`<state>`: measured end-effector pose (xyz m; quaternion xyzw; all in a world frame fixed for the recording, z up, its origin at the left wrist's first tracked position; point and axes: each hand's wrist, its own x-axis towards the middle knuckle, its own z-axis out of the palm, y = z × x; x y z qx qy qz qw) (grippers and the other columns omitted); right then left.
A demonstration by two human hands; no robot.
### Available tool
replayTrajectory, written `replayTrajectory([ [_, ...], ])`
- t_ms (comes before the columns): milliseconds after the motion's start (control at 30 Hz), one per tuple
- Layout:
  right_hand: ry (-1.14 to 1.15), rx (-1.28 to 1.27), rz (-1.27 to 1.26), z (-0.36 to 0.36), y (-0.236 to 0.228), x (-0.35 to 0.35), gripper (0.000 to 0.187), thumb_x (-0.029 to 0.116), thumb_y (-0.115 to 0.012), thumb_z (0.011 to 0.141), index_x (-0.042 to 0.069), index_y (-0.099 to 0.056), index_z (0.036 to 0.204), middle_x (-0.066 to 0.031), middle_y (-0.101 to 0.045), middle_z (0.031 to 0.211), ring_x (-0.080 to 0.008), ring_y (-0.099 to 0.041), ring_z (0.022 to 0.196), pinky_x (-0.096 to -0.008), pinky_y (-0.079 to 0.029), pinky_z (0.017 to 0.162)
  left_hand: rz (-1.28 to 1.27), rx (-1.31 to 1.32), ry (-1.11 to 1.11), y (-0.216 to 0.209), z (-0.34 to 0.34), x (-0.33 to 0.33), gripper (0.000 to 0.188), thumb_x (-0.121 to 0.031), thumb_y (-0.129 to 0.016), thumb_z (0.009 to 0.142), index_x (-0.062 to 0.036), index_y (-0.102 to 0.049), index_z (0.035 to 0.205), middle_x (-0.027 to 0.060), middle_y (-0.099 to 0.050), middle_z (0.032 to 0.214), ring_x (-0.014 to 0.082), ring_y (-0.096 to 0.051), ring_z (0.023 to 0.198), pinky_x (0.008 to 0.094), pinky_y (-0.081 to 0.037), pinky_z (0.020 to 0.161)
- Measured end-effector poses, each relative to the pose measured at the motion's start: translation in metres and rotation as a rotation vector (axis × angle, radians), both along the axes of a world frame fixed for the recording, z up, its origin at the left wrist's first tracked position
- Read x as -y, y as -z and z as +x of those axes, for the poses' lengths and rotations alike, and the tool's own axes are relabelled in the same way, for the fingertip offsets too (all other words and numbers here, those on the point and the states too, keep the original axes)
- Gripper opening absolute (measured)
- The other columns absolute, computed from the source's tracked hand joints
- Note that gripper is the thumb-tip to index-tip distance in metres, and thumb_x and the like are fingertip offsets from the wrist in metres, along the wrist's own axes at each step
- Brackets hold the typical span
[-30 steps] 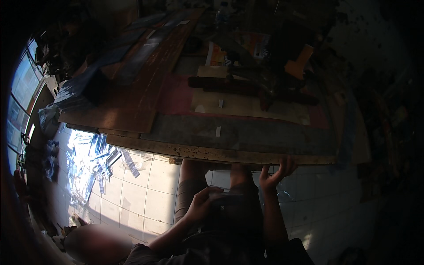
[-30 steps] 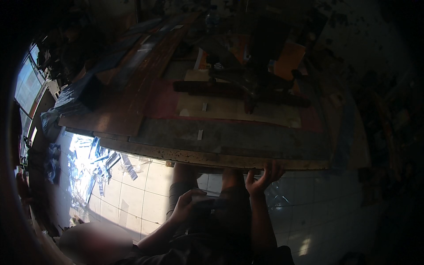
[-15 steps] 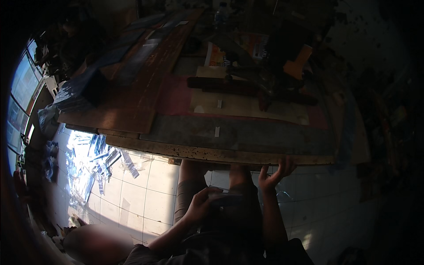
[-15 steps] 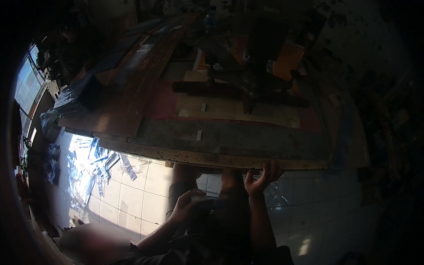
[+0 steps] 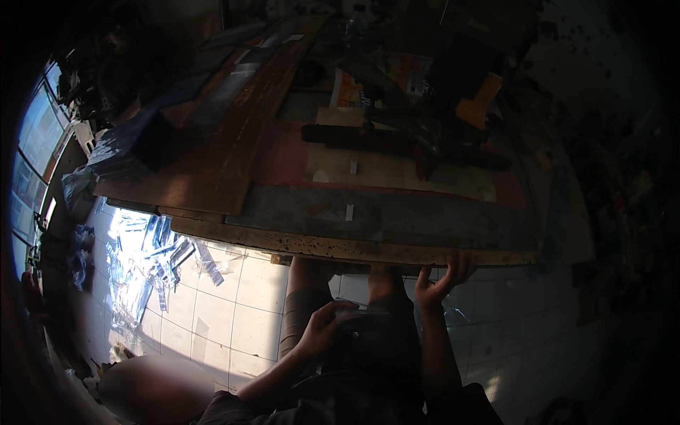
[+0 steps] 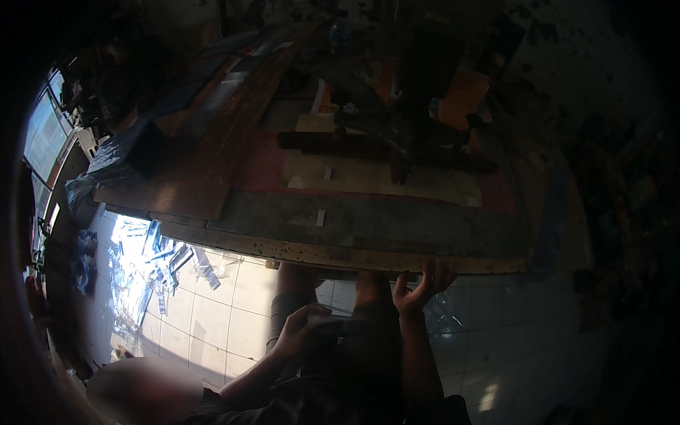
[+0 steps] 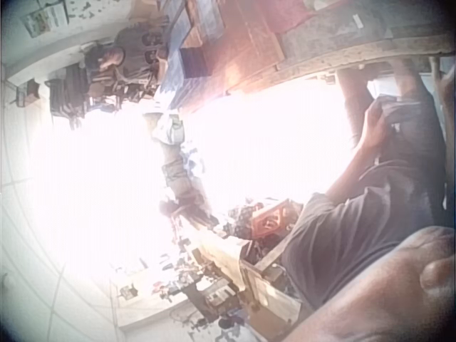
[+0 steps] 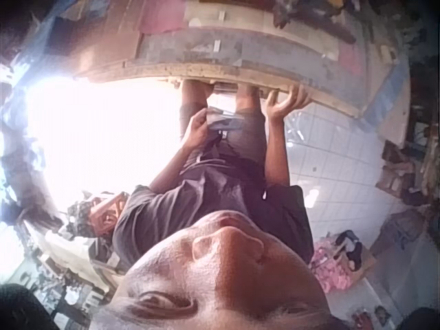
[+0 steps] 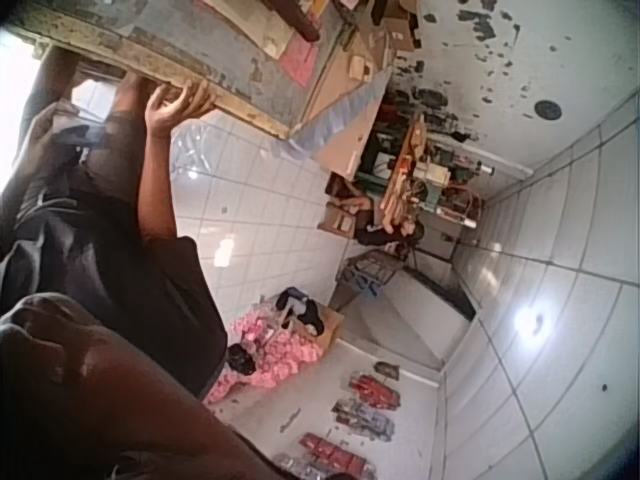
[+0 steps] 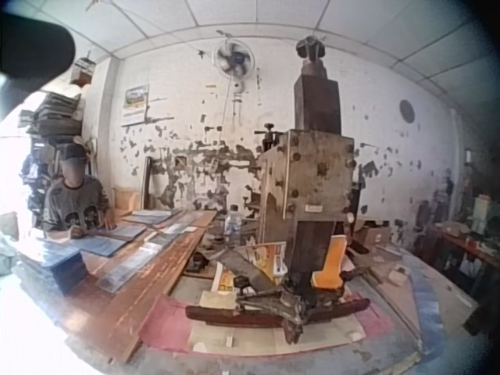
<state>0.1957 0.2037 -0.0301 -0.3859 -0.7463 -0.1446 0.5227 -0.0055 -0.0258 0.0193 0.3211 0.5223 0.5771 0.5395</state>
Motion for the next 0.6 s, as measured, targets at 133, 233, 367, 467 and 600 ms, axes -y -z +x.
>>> replayTrajectory([
  [133,-0.012,-0.012,0.0,-0.001,0.001,0.0,0.057,0.04,-0.058,0.102,0.006,-0.044,0.145,-0.0217,-0.042,0.152,-0.0472,-0.035,0.143,-0.0686,-0.022,0.117,0.029,-0.006,0.002,0.002,-0.001,0.0,0.024,-0.012,-0.06,0.104,-0.0005,-0.066,0.125,0.0082,-0.07,0.118,0.0137,-0.066,0.111,0.0303,-0.054,0.096],
  [233,-0.038,0.007,-0.013,0.002,-0.001,0.001,0.06,0.039,-0.06,0.103,0.004,-0.041,0.148,-0.0223,-0.039,0.155,-0.0473,-0.03,0.147,-0.0688,-0.02,0.118,-0.036,0.082,-0.01,0.002,0.001,0.0,0.024,-0.012,-0.06,0.104,-0.0005,-0.066,0.124,0.0085,-0.07,0.119,0.0143,-0.066,0.111,0.0305,-0.054,0.097],
  [367,-0.042,0.021,-0.011,0.001,-0.005,0.002,0.062,0.038,-0.061,0.104,0.003,-0.039,0.15,-0.0226,-0.037,0.157,-0.0471,-0.028,0.149,-0.0689,-0.019,0.119,-0.042,0.034,0.003,-0.005,0.0,0.001,0.024,-0.011,-0.06,0.103,-0.0006,-0.066,0.124,0.0084,-0.07,0.119,0.0149,-0.066,0.112,0.0304,-0.054,0.097],
  [467,-0.036,0.025,-0.012,0.0,-0.007,0.003,0.062,0.037,-0.061,0.104,0.003,-0.039,0.15,-0.0227,-0.036,0.157,-0.0471,-0.027,0.149,-0.0691,-0.019,0.12,-0.058,0.018,-0.001,-0.004,0.0,0.001,0.024,-0.01,-0.061,0.103,-0.0006,-0.066,0.124,0.0082,-0.07,0.12,0.0152,-0.066,0.112,0.0304,-0.054,0.098],
  [600,-0.033,0.037,-0.027,0.001,-0.009,0.006,0.061,0.036,-0.06,0.104,0.003,-0.038,0.151,-0.0229,-0.035,0.158,-0.0472,-0.027,0.15,-0.0697,-0.018,0.12,-0.058,0.023,-0.009,-0.003,0.002,0.002,0.023,-0.008,-0.061,0.102,-0.0002,-0.066,0.124,0.0086,-0.069,0.12,0.0153,-0.066,0.113,0.0302,-0.053,0.098],
])
